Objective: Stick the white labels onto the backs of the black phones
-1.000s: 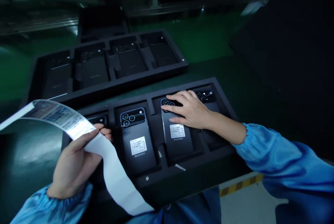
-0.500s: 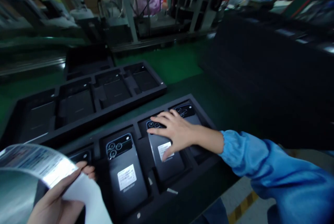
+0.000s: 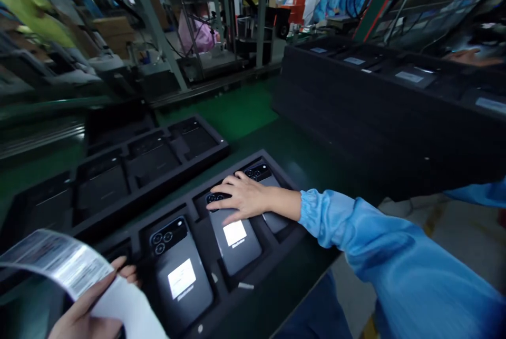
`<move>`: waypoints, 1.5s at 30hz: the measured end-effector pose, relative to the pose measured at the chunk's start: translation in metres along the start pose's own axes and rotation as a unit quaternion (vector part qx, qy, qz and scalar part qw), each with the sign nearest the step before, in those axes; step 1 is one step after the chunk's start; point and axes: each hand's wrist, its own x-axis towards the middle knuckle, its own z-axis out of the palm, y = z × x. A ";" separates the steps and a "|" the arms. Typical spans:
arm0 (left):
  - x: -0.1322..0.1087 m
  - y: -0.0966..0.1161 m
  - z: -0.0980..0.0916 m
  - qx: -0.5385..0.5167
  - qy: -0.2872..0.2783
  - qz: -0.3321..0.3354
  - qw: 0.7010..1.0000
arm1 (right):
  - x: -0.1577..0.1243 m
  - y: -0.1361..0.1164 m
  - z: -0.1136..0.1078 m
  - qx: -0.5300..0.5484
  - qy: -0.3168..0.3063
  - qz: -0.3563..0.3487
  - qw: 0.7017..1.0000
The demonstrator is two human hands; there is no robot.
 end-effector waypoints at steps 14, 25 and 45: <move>-0.027 0.003 0.003 -0.028 -0.149 0.078 0.985 | -0.054 -0.019 -0.061 0.005 0.192 0.146 0.971; -0.032 0.004 0.032 -0.038 -0.194 -0.003 0.980 | -0.062 -0.094 -0.025 0.020 -0.038 0.131 0.991; -0.021 -0.017 0.040 0.005 -0.251 -0.075 0.965 | -0.067 -0.073 -0.030 0.080 0.064 0.241 0.965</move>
